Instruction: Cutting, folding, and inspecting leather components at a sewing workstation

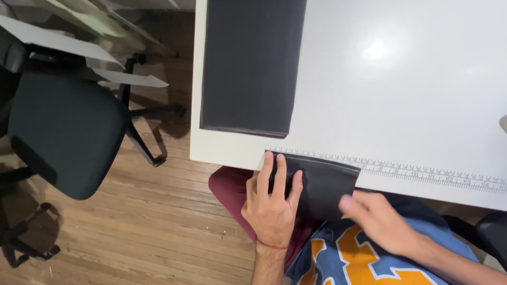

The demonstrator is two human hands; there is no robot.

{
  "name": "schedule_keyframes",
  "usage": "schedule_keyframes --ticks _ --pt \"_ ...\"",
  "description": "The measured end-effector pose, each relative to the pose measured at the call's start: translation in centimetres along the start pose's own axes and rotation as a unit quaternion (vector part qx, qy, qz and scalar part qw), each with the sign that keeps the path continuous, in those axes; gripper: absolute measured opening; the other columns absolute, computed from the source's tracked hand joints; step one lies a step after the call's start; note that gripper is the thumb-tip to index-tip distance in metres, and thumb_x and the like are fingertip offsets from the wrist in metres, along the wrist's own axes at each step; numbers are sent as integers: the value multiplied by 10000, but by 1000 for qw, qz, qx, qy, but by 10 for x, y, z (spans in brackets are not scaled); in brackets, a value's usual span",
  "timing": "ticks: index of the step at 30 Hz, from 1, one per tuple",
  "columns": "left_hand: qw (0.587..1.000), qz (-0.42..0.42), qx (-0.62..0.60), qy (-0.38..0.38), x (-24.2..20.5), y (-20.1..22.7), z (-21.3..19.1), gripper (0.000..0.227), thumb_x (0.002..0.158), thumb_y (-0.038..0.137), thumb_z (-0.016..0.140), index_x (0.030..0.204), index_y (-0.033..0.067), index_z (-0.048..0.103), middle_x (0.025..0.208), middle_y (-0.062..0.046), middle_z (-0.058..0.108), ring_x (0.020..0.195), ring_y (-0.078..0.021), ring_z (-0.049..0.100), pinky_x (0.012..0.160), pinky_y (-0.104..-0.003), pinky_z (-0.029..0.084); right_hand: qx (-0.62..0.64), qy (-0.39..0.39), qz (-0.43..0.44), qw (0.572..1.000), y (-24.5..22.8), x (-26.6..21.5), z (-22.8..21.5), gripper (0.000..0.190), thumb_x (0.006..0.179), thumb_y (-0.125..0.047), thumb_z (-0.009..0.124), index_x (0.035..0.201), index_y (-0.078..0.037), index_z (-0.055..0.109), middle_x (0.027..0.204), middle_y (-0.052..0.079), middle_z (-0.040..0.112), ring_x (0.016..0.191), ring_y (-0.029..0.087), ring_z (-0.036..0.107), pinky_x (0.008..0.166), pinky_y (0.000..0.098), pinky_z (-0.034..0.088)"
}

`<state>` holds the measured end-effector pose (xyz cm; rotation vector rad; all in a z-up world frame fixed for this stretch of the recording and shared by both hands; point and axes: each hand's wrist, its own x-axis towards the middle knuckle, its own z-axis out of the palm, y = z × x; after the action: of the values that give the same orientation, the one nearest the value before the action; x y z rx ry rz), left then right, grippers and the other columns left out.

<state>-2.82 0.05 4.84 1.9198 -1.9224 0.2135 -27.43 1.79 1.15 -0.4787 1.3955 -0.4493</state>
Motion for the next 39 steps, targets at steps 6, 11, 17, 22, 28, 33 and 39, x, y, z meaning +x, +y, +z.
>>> schedule_keyframes --ticks 6,11,17,22,28,33,39 --pt "1000 -12 -14 -8 -4 0 -2 400 1091 447 924 1370 165 873 1535 -25 745 954 -225 746 659 -312 677 -518 98 -549 649 -51 -49 -22 203 976 -349 915 1037 -164 859 938 -28 830 762 105 778 665 285 611" --pt "1000 -6 -24 0 -3 -2 0 414 1070 409 957 1381 154 859 1530 -36 753 1001 -232 779 704 -315 693 -633 144 -560 515 -60 -42 -7 464 1106 -422 807 1504 -185 791 1612 -81 756 676 184 534 663 297 544" --pt "999 -14 -36 -1 -4 -4 3 418 1078 408 941 1395 152 852 1541 -41 755 953 -232 749 654 -314 667 -618 148 -523 568 -51 -45 -8 518 1049 -479 831 1467 -174 811 1610 -74 763 609 138 587 564 301 522" --pt "999 -12 -43 3 -6 -5 4 420 1083 419 926 1386 136 860 1545 -44 751 941 -232 742 649 -310 674 -589 162 -508 608 -55 -50 -7 460 1023 -425 866 1434 -222 833 1575 -108 781 625 115 676 595 287 555" --pt "1000 -3 -27 8 1 -2 -1 419 1091 449 891 1388 155 865 1539 -14 772 940 -255 745 709 -348 673 -596 170 -460 636 -57 -52 -10 542 966 -493 849 1479 -325 800 1582 -231 748 728 -4 797 526 264 581" --pt "999 -11 -12 28 -6 -1 5 421 1109 489 866 1385 171 869 1562 -13 745 896 -250 719 581 -310 648 -672 147 -406 602 -40 -30 -30 786 839 -692 826 1562 -402 719 1623 -309 687 401 15 678 405 273 551" --pt "998 -36 4 42 -2 9 1 413 1133 506 809 1381 180 865 1524 -32 763 909 -279 697 584 -357 637 -694 138 -370 603 -39 -22 -37 788 827 -728 761 1578 -525 635 1664 -407 598 342 90 733 373 295 519"
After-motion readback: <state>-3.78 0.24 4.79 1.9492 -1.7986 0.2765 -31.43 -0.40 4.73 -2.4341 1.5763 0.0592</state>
